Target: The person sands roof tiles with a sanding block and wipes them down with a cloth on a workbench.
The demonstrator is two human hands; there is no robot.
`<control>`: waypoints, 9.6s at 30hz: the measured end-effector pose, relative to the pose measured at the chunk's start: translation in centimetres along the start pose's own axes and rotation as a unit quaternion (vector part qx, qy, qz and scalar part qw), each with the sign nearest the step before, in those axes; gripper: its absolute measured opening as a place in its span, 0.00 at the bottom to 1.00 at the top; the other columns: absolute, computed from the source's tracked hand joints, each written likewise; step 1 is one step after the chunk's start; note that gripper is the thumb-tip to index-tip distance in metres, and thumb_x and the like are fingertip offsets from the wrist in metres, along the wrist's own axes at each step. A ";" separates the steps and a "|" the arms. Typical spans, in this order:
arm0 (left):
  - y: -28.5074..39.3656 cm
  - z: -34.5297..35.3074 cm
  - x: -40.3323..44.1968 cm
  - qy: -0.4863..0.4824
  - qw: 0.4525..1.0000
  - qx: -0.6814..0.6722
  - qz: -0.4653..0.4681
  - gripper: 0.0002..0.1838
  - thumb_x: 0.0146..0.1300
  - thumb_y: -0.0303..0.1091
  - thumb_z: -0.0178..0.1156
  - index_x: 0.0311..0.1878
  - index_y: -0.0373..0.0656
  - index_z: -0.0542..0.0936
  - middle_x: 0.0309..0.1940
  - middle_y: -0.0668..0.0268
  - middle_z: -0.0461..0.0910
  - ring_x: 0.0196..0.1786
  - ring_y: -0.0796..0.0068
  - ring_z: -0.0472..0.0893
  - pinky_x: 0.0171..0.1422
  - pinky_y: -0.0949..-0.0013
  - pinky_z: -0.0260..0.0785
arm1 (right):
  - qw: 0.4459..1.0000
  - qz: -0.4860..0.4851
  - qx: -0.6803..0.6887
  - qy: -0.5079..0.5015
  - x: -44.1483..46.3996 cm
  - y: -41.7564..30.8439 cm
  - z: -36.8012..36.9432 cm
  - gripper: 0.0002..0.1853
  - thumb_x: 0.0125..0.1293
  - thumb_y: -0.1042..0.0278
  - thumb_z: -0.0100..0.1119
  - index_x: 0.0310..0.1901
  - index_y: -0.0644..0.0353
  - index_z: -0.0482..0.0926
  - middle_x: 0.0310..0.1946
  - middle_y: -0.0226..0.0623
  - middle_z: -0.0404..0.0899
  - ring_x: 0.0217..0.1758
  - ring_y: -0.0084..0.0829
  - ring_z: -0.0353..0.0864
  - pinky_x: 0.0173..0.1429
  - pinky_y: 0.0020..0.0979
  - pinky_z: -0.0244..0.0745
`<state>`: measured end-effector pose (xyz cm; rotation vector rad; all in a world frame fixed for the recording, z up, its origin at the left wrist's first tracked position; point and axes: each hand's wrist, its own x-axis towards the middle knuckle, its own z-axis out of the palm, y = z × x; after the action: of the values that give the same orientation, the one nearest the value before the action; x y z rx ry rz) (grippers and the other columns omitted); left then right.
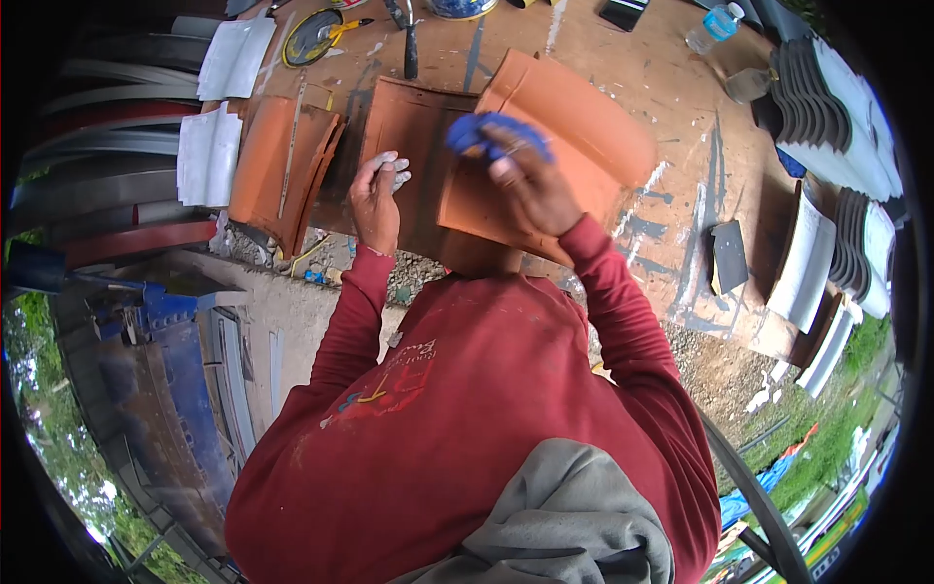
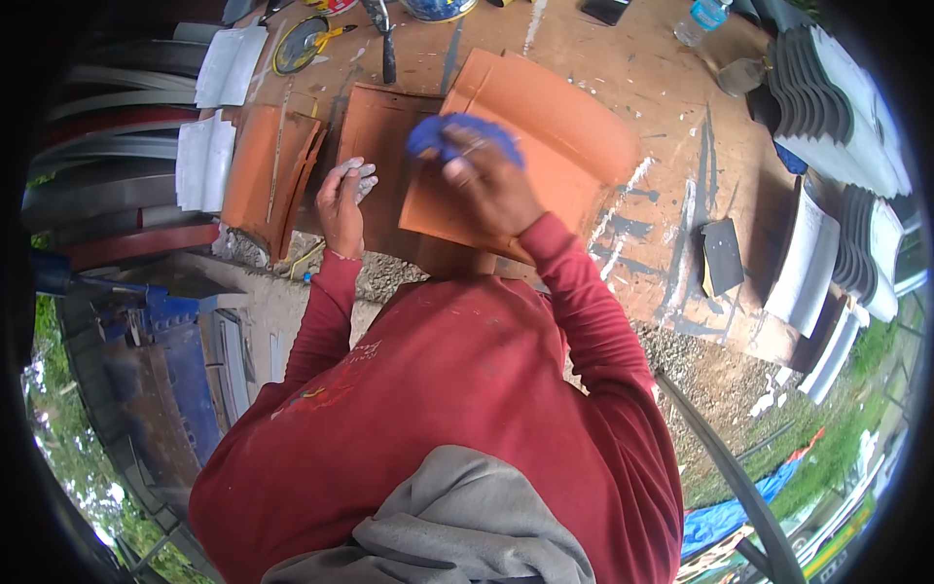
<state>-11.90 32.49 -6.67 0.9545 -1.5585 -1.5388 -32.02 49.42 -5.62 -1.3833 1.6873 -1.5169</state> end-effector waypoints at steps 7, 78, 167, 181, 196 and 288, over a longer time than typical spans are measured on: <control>0.2 -0.4 2.1 -0.040 0.999 0.003 0.015 0.14 0.77 0.32 0.54 0.56 0.32 0.80 0.48 0.56 0.85 0.47 0.71 0.85 0.53 0.71 0.79 | 0.959 0.127 0.191 -0.168 -8.5 -2.8 -2.0 0.24 0.82 0.55 0.44 0.62 0.67 0.79 0.69 0.46 0.75 0.76 0.41 0.68 0.83 0.46 0.49; -1.7 5.3 -12.7 -0.338 0.903 -0.070 -0.256 0.27 0.78 0.42 0.57 0.70 0.34 0.68 0.62 0.59 0.77 0.66 0.71 0.77 0.68 0.67 0.71 | 0.939 0.227 -0.241 0.093 4.6 9.2 -17.0 0.38 0.65 0.25 0.57 0.52 0.59 0.83 0.49 0.52 0.85 0.57 0.46 0.84 0.61 0.42 0.75; 15.9 -13.4 1.9 -0.332 0.857 -0.361 0.157 0.15 0.68 0.40 0.68 0.48 0.38 0.83 0.40 0.61 0.86 0.41 0.69 0.87 0.45 0.64 0.80 | 0.810 0.068 -0.536 0.226 -4.0 -1.9 13.3 0.35 0.69 0.54 0.65 0.71 0.65 0.67 0.63 0.61 0.74 0.66 0.56 0.75 0.68 0.51 0.70; -14.8 -45.0 33.1 -0.108 0.903 0.416 -0.021 0.40 0.73 0.68 0.47 0.53 0.36 0.87 0.49 0.51 0.88 0.56 0.59 0.84 0.64 0.61 0.71 | 0.907 0.322 -0.207 -0.176 14.9 3.0 39.6 0.33 0.66 0.35 0.59 0.43 0.66 0.87 0.32 0.50 0.87 0.32 0.41 0.90 0.41 0.38 0.85; -7.8 -41.5 29.9 -0.070 0.968 -0.013 -0.241 0.27 0.73 0.49 0.57 0.57 0.31 0.82 0.52 0.55 0.84 0.51 0.62 0.84 0.60 0.63 0.76 | 0.943 0.213 -0.173 -0.187 13.8 1.9 38.6 0.18 0.60 0.59 0.61 0.32 0.69 0.87 0.27 0.53 0.86 0.35 0.47 0.91 0.44 0.45 0.87; 15.6 33.5 4.0 -0.385 0.919 0.063 -0.049 0.45 0.77 0.68 0.37 0.64 0.27 0.75 0.55 0.53 0.83 0.52 0.66 0.84 0.62 0.66 0.77 | 0.866 -0.153 -0.052 0.472 -3.9 -5.1 -14.3 0.21 0.66 0.71 0.63 0.61 0.65 0.80 0.43 0.49 0.76 0.48 0.47 0.75 0.57 0.42 0.69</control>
<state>-43.72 44.25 8.49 0.4997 -2.1871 -2.0503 -40.94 59.82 1.94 -1.0201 2.1564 -2.6070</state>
